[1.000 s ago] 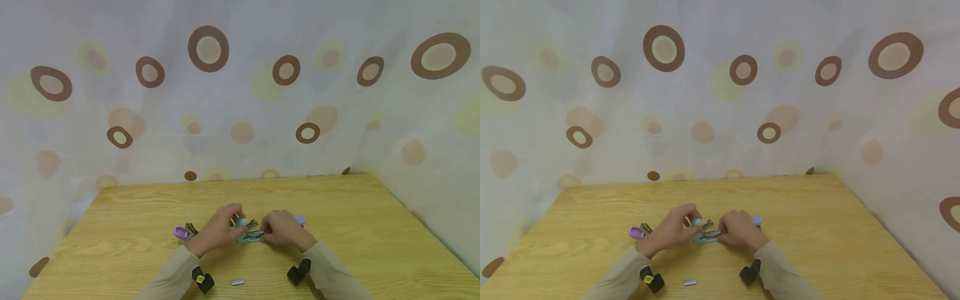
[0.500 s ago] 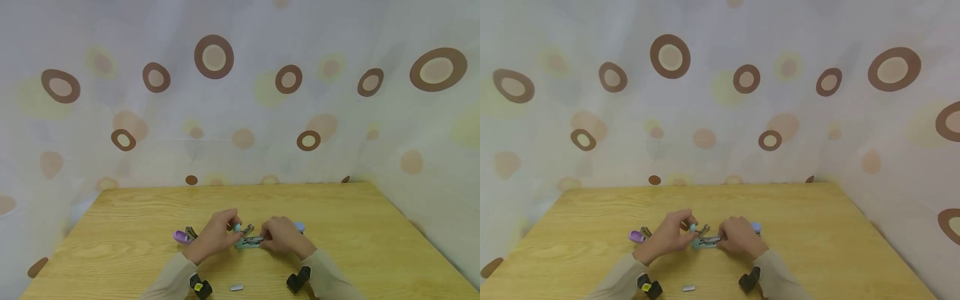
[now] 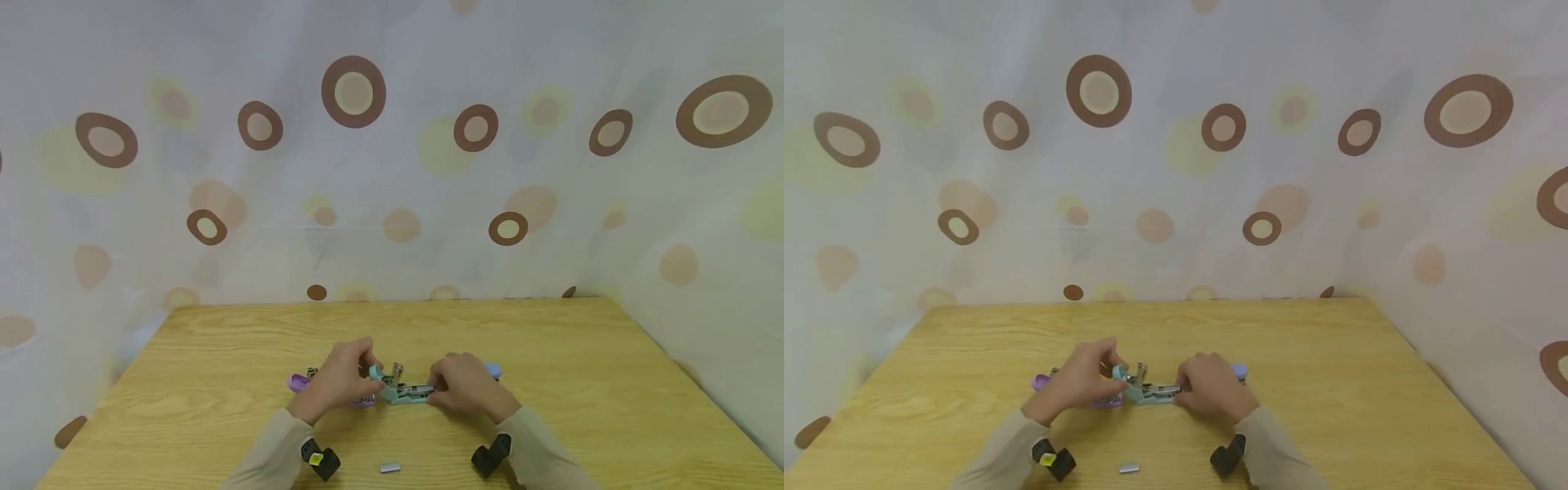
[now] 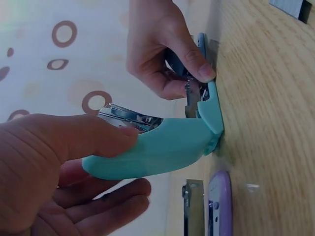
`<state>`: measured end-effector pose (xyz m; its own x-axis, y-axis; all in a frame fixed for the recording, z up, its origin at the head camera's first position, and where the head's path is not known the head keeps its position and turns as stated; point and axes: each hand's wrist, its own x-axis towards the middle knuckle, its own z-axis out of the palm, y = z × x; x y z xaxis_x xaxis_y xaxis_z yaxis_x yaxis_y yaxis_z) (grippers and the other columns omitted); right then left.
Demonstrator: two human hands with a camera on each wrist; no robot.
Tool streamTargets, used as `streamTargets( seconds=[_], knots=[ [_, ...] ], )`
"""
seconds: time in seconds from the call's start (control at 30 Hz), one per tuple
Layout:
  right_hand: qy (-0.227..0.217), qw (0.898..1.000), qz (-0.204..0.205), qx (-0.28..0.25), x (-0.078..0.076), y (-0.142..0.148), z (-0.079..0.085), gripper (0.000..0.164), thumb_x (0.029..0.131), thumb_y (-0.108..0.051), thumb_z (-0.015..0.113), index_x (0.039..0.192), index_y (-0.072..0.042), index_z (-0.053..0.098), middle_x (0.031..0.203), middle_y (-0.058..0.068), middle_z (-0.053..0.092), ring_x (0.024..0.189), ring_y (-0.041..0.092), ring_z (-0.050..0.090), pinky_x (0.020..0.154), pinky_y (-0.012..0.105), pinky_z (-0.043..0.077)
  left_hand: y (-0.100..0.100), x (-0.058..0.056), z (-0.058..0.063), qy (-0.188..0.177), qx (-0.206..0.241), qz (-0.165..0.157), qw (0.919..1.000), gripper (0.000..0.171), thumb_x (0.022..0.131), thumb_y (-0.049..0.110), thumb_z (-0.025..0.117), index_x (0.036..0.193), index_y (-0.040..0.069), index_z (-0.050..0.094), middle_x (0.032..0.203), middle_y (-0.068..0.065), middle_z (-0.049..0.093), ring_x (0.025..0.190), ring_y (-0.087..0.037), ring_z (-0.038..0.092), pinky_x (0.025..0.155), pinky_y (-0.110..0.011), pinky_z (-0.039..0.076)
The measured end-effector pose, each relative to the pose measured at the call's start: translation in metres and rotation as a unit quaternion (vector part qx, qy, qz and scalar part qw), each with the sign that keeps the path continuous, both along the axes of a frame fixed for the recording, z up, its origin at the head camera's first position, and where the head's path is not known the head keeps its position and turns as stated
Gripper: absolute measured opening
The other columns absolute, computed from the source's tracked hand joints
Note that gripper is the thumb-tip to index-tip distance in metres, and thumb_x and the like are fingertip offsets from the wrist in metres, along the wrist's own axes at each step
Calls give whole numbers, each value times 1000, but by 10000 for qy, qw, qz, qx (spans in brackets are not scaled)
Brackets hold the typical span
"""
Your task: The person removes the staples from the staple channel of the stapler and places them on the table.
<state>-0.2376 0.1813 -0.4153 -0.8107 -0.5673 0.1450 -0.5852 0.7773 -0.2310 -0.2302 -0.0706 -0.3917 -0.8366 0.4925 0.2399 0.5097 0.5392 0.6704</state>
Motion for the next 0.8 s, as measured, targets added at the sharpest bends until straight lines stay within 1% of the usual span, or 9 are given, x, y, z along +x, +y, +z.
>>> streamTargets(
  seconds=[0.17, 0.27, 0.33, 0.53, 0.63, 0.7, 0.8],
  knots=[
    [-10, 10000, 30, 30, -1, 1, -2, 16, 79, -30, 79, 82, -18, 70, 66, -14, 54, 62, 1, 44, 63, 25, 38, -6, 0, 1, -137, -364, 167, 9991, 30, 73, 1, 77, 76, 6, 48, 82, -3, 66, 64, -7, 52, 54, -20, 43],
    [11, 10000, 3, 85, -1, 1, -2, 16, 78, -31, 79, 82, -18, 71, 67, -14, 54, 63, 1, 45, 65, 27, 39, -9, -1, 0, -244, -496, 273, 9981, 30, 72, 2, 79, 78, 7, 50, 79, -1, 62, 64, -8, 50, 53, -20, 41],
    [29, 9999, -20, 117, -2, 1, -3, 16, 78, -31, 79, 82, -18, 70, 66, -14, 54, 64, 2, 45, 67, 28, 39, -10, -1, 0, -278, -502, 273, 9980, 30, 72, 3, 80, 80, 7, 52, 78, -1, 60, 65, -9, 50, 54, -20, 42],
    [11, 9999, 43, 93, -3, -1, -4, 16, 79, -31, 79, 81, -19, 69, 65, -14, 52, 63, 2, 44, 66, 28, 39, -12, -1, 0, -230, -495, 139, 9984, 28, 73, 1, 79, 87, 3, 55, 79, -2, 61, 69, -11, 52, 58, -22, 45],
    [19, 10000, 74, 63, -3, -2, -2, 16, 79, -30, 79, 80, -18, 69, 65, -14, 53, 63, 2, 43, 66, 27, 38, -11, -2, 2, -217, -575, 55, 9981, 28, 73, 1, 77, 91, 4, 56, 83, -4, 63, 71, -12, 54, 59, -23, 45],
    [18, 9999, 81, 57, -2, -1, -1, 16, 79, -30, 79, 80, -18, 68, 65, -13, 53, 63, 2, 43, 66, 28, 38, -10, -3, 3, -190, -702, -36, 9973, 29, 74, 1, 76, 95, 6, 57, 86, -6, 65, 72, -13, 56, 59, -24, 46],
    [51, 9999, 53, 87, -1, 1, 0, 16, 79, -31, 79, 81, -19, 68, 66, -13, 53, 63, 2, 43, 66, 28, 39, -7, -5, 7, -97, -1106, -220, 9936, 31, 76, 1, 72, 102, 8, 58, 93, -8, 67, 78, -16, 59, 63, -27, 48]
  ],
)
